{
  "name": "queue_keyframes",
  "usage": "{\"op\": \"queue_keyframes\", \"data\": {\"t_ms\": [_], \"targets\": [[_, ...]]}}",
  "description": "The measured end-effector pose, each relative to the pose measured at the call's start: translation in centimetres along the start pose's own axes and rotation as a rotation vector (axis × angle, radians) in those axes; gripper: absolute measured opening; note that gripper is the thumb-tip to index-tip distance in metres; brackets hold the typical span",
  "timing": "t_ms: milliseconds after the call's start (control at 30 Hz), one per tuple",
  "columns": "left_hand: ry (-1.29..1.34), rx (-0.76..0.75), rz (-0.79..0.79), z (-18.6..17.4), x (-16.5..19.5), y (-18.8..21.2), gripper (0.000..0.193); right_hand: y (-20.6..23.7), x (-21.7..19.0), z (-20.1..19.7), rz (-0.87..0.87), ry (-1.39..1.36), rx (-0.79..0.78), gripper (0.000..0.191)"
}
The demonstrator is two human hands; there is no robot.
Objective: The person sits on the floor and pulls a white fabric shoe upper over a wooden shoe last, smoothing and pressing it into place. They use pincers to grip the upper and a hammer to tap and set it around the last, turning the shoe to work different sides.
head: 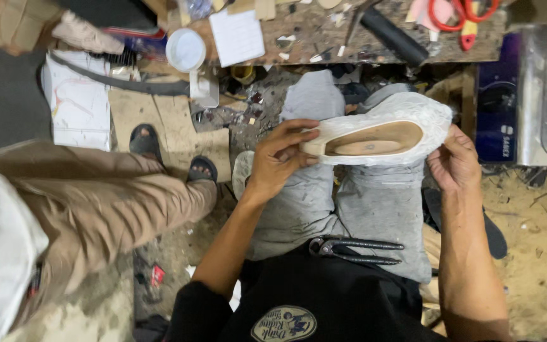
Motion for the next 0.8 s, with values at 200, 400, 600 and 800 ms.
{"op": "queue_keyframes", "data": {"t_ms": [200,400,600,800], "targets": [[-0.711,0.111,0.237,-0.4,3.7,-0.9,0.049,0.4,-1.9,-1.0,-0.07,-0.001,-0.001,0.008],[-0.834,0.164,0.22,-0.1,2.8,-1.8,0.047,1.0,-3.3,-0.1,-0.108,0.047,0.024,0.01],[-0.859,0.197,0.217,-0.8,0.6,-1.1,0.048,1.2,-3.6,1.3,-0.109,0.066,0.022,0.011],[-0.777,0.197,0.194,-1.0,0.7,-0.8,0.043,1.7,-3.5,2.6,-0.094,0.073,0.07,0.011]]}}
Point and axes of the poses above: each hand's wrist, its own y-axis away from the middle knuckle, its own z-axis out of the palm, x = y × z, the point moved 10 cm from there along -y, towards the middle knuckle, and after that the axes turned 12 degrees about -y, right-handed, at the moved point
